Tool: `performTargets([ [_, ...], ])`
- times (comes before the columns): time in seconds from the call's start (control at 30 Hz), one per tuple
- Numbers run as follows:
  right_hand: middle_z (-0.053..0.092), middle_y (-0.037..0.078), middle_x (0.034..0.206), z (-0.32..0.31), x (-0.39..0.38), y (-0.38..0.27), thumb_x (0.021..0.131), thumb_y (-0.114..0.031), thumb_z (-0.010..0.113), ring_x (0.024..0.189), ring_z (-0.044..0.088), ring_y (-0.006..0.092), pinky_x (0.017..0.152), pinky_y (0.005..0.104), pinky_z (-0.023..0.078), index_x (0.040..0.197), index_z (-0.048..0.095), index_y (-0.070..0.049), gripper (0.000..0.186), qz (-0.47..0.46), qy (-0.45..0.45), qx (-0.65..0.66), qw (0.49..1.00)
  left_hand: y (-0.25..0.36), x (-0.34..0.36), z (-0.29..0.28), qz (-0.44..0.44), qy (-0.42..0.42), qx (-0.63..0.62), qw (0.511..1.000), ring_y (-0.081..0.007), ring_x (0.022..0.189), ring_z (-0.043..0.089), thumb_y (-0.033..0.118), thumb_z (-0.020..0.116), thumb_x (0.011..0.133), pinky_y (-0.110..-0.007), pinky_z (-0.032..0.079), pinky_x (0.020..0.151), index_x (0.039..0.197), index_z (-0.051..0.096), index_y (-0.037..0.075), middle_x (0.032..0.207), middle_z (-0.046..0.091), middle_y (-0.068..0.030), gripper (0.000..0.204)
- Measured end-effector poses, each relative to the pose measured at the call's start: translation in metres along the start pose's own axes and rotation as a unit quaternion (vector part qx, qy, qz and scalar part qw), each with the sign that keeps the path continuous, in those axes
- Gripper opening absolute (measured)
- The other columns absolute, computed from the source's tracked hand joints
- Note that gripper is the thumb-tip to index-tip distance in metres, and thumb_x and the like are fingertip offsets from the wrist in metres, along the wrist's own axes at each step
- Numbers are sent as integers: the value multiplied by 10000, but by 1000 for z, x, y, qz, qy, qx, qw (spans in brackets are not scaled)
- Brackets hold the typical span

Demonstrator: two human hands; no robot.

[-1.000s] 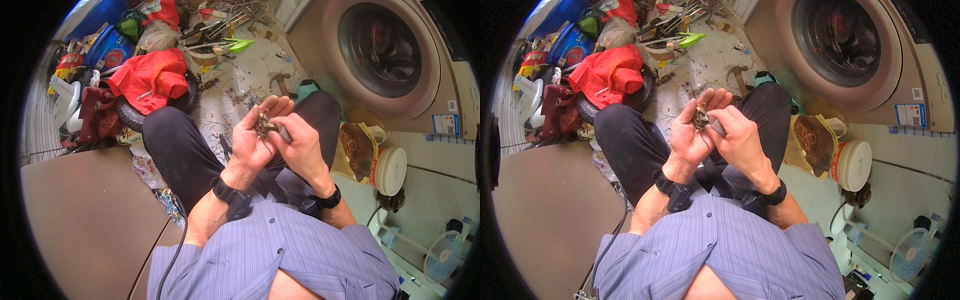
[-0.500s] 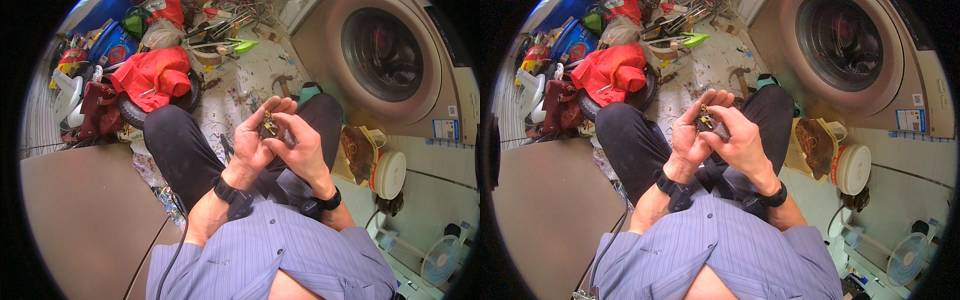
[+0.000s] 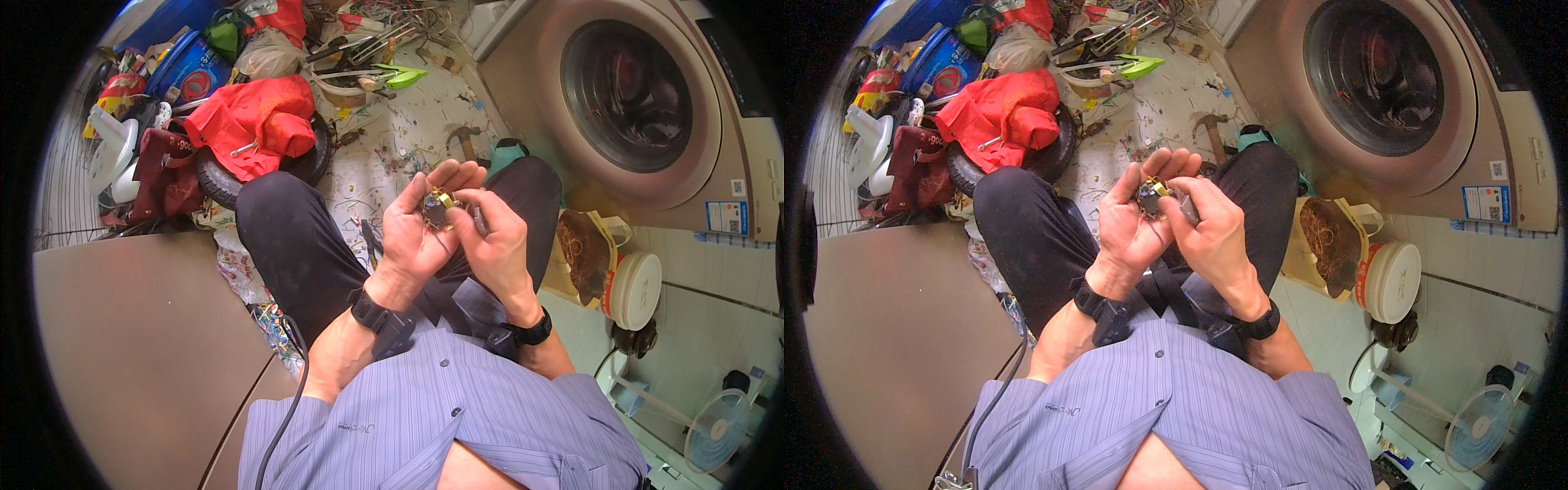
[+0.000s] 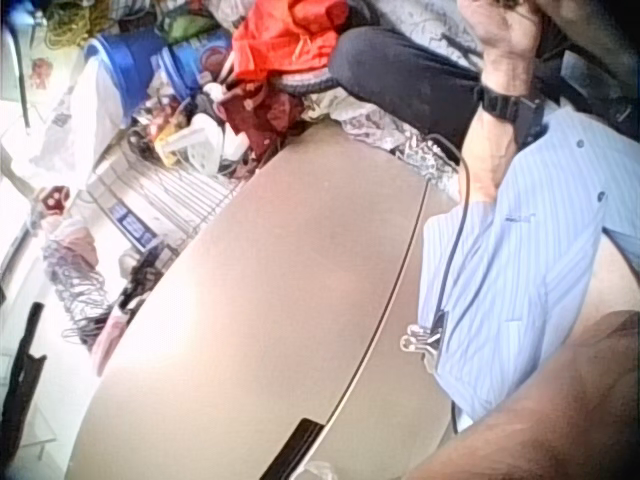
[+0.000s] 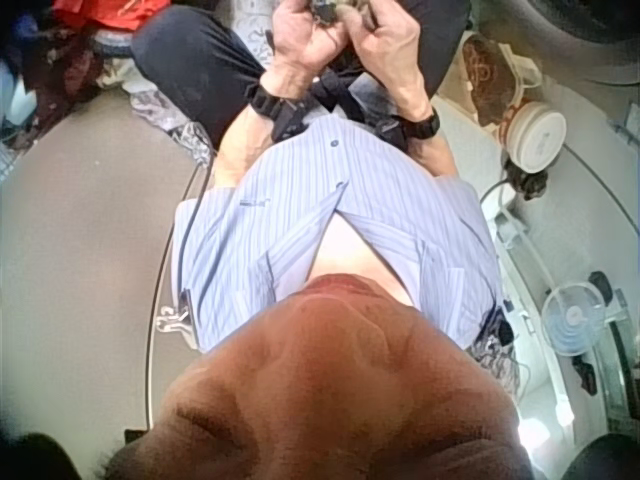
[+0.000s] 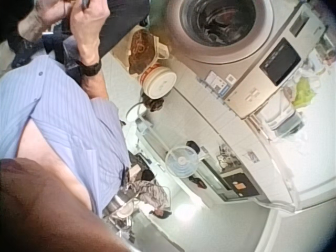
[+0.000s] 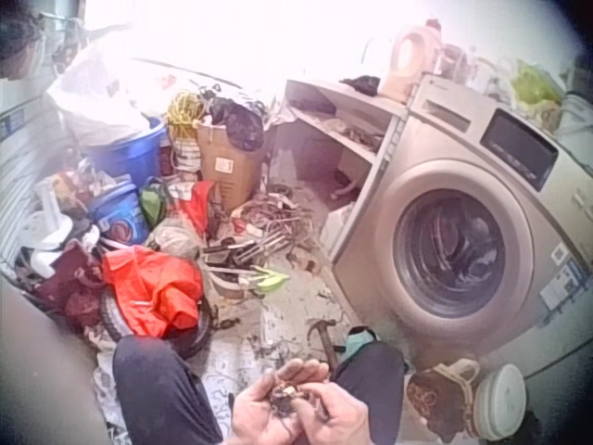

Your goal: The person sits on the floor and uses a small metal tool to scrape and clean a small circuit board held in their hand. They repeatedly scrape the surface of the board and then place it into a container.

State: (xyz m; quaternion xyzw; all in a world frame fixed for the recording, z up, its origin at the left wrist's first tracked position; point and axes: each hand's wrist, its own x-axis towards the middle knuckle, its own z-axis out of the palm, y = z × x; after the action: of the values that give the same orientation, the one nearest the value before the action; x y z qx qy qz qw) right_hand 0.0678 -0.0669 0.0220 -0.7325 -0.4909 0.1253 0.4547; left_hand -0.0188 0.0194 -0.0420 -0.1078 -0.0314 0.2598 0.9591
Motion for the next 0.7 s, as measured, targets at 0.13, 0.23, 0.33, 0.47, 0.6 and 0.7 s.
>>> performTargets([
  [0.13,695,169,944,7,0,-3,850,-79,785,850,708,344,739,374,574,1067,688,-5,249,-28,4,-44,999,0,1,-1,14,25,92,995,-384,1449,452,348,456,1101,-494,323,1247,1409,568,-34,1475,573,-214,503],
  [0.23,689,167,930,6,1,1,848,-67,777,842,705,344,732,376,573,1050,685,-6,230,7,5,-35,999,0,1,-2,10,37,64,997,-381,1447,457,348,454,1102,-495,318,1250,1410,567,-36,1476,571,-222,505],
  [0.33,697,161,933,1,0,7,864,-41,755,825,708,315,733,365,564,1043,683,-2,197,7,-1,-8,1000,1,1,-2,11,7,34,999,-365,1428,483,338,464,1105,-473,360,1230,1351,610,-41,1431,605,-226,475],
  [0.47,716,119,926,0,-1,11,901,-26,726,834,715,238,749,330,558,1067,688,3,173,10,3,27,1000,1,2,-4,12,9,7,1000,-372,1424,487,342,480,1097,-484,360,1232,1349,614,-37,1428,607,-229,474],
  [0.6,699,41,851,1,-3,10,945,-43,708,737,671,146,683,282,534,1081,685,13,149,173,-30,224,959,4,3,-7,16,3,-1,1000,-392,1424,485,337,483,1094,-518,362,1226,1345,620,-35,1435,602,-232,470],
  [0.7,657,-4,795,-4,-2,11,972,-70,690,648,592,78,593,245,469,1086,682,8,139,238,-49,322,915,6,4,-11,18,-22,9,1000,-414,1434,469,325,490,1087,-566,338,1232,1343,624,-38,1458,587,-237,464],
])
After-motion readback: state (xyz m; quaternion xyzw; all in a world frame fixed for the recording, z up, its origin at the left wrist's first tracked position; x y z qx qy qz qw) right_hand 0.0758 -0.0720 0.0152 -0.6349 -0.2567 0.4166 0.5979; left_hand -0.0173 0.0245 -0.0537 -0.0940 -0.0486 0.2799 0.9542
